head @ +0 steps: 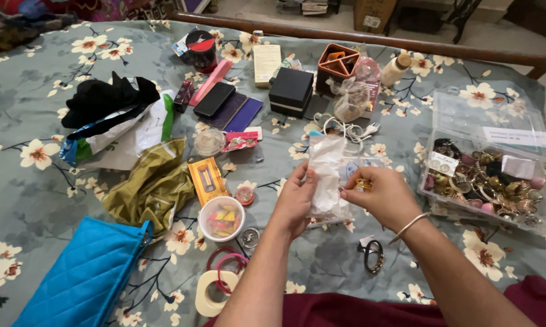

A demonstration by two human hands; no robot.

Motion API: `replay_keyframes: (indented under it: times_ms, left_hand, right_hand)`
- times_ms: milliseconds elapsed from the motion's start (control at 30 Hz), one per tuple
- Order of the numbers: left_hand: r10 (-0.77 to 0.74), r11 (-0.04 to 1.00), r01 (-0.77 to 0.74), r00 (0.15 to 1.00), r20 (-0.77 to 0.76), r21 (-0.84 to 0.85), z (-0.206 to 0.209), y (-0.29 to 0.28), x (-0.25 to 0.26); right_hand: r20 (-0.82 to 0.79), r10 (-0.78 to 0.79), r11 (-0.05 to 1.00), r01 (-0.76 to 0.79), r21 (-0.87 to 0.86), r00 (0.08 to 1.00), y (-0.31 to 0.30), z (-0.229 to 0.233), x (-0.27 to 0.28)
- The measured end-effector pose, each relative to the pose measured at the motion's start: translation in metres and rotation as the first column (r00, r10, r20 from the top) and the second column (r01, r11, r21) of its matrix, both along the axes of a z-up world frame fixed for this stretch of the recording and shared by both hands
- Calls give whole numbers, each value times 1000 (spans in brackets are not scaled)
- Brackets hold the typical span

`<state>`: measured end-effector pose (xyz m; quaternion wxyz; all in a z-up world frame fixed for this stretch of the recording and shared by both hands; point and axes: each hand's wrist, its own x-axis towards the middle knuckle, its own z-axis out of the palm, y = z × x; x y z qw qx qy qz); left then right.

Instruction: The person organizes jewelry by removing small items from plastic bags and placing them into a clear plastic container and a small red bowl.

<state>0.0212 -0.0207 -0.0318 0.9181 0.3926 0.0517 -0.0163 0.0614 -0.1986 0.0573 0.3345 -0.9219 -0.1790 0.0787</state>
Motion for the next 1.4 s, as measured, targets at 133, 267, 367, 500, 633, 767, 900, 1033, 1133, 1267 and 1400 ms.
replay_keyframes:
  times_ms: [133,267,367,500,633,767,900,1033,1133,1267,1400]
  left_hand:
    - [54,998,-55,996,68,8,2,0,-2]
    - [162,983,-164,986,32,81,-4,-2,4]
    - [181,975,-167,980,-85,148,-1,-1,2]
    - [266,950,-240,957,-117,199,4,0,-2]
    - [284,946,-279,959,-5,166,0,-1,-1]
    - [259,957,-258,966,10,131,2,-2,-1]
    - [256,965,-259,963,80,28,6,-4,-3]
    - [249,968,-249,968,-5,-38,7,-2,0]
    - [217,975,-217,976,1,-40,9,-3,-1]
    - [148,984,-147,989,-5,-97,21,-4,-5]
    - [12,976,-41,991,-135,-216,22,3,-8]
  right_hand:
    - [-35,37,999,-36,30,999,5,11,-4]
    - [-59,121,992,-120,26,991,12,24,-8]
    - [-73,194,980,-196,-19,978,19,37,-9]
    - [-159,132,961,-166,-223,978,26,53,-6]
    - [-343,109,970,-25,240,933,25,56,11]
    - [-285,163,941,-61,334,945,31,52,24]
    - [-70,26,999,-24,32,997,43,50,31]
    - [-16,44,991,-42,130,999,51,40,37]
    - [-38,86,975,-76,210,996,55,33,40]
    - [36,116,973,-121,198,993,56,35,37]
    - [288,168,983,-184,30,943,57,46,25]
